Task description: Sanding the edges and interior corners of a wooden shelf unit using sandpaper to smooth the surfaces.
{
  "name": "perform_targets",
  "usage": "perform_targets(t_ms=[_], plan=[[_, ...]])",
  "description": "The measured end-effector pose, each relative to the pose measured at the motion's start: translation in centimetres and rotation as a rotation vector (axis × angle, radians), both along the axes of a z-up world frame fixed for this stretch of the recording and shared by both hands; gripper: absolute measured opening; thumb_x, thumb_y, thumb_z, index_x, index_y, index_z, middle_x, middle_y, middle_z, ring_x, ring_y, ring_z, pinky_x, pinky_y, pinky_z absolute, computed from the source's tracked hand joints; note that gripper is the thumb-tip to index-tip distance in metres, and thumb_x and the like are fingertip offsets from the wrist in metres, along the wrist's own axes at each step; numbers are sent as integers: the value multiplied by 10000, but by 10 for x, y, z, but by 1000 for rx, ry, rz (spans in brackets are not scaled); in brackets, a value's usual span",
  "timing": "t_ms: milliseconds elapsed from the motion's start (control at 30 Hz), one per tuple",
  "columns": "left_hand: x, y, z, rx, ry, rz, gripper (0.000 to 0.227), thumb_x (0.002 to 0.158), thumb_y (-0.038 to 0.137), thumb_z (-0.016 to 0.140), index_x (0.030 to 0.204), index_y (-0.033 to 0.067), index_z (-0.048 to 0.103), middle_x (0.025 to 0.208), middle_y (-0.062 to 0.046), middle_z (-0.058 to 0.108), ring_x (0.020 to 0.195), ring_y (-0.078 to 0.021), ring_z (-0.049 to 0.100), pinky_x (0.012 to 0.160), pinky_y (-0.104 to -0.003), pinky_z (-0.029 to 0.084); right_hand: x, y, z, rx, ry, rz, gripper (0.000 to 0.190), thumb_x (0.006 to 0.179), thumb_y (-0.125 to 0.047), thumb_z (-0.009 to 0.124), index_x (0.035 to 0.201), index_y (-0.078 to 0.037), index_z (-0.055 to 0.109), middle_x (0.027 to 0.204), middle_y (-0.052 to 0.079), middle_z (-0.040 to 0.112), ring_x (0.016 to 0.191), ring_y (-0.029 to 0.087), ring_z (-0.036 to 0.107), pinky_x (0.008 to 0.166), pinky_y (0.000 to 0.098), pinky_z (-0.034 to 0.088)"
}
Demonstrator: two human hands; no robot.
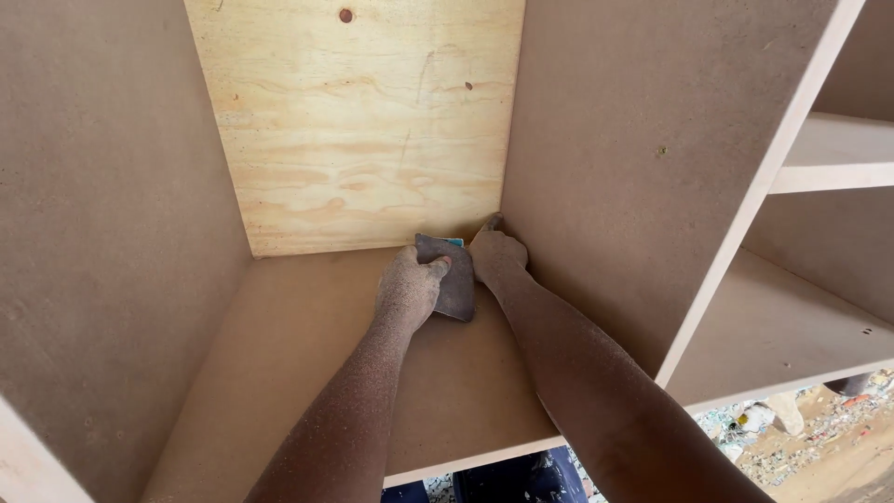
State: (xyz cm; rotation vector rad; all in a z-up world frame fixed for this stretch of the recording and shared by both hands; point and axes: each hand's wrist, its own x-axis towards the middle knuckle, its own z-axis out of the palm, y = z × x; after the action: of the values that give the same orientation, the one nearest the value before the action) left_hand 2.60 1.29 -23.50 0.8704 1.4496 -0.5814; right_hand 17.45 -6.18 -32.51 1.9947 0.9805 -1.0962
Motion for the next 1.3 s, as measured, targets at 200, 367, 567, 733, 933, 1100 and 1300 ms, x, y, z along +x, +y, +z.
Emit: perform_targets(t_ms=[200, 367, 567, 733, 933, 1100, 1300], plan=[[-1, -6, -10, -4, 11, -13, 575, 910, 572, 656, 1267, 121, 652, 1261, -207, 681, 1305, -434, 595, 1082, -589, 479, 10, -27, -36, 50, 11, 84, 421, 1018, -177, 358, 1289, -23, 641, 1044, 176, 747, 991, 366, 748, 763, 547, 597], [0, 2, 5, -23, 8, 6, 550, 933, 527, 648, 1281, 101, 645, 1286, -227, 673, 1318, -444, 584, 1097, -583, 468, 11, -26, -46, -18, -1, 76, 611, 1041, -245, 368, 1580, 28, 279, 1120, 259, 697, 1033, 411, 727, 799, 605, 584], [-2, -2, -2, -22, -5, 6, 572, 927, 550, 643, 1274, 95, 643, 1282, -233, 674, 1313, -444, 590, 1089, -589, 474, 8, -11, -20, 23, 98, 10, 406, 1024, -229, 442, 1306, -36, 660, 1005, 201, 753, 991, 411, 739, 784, 588, 589], [0, -5, -9, -3, -20, 21, 565, 926, 549, 643, 1262, 95, 643, 1274, -246, 676, 1300, -452, 597, 1076, -583, 484, 11, -30, -60, 13, -10, -83, 391, 993, -259, 491, 1240, -21, 678, 1027, 193, 760, 1009, 392, 741, 808, 573, 580], [1, 4, 7, -19, 22, 42, 558, 963, 539, 600, 1325, 114, 610, 1343, -233, 653, 1348, -439, 564, 1118, -571, 451, -2, 20, 7, -27, 18, -290, 604, 1006, -392, 544, 1506, -64, 465, 1285, 209, 687, 1198, 381, 668, 981, 577, 535], [1, -9, -13, -23, 42, 158, 470, 1040, 497, 471, 1342, 145, 549, 1300, -175, 668, 1237, -377, 652, 1002, -517, 563, 12, -19, -22, 207, 329, -778, 640, 997, -723, 471, 1181, -166, 729, 1033, 66, 719, 1012, 248, 706, 889, 409, 554], [-6, -12, -20, -19, 78, 162, 545, 1034, 542, 464, 1414, 162, 555, 1317, -152, 672, 1297, -372, 608, 1054, -565, 521, -21, 46, 52, 342, 584, -1163, 334, 718, -234, 947, 910, -73, 727, 817, 46, 638, 845, 183, 669, 742, 237, 496]])
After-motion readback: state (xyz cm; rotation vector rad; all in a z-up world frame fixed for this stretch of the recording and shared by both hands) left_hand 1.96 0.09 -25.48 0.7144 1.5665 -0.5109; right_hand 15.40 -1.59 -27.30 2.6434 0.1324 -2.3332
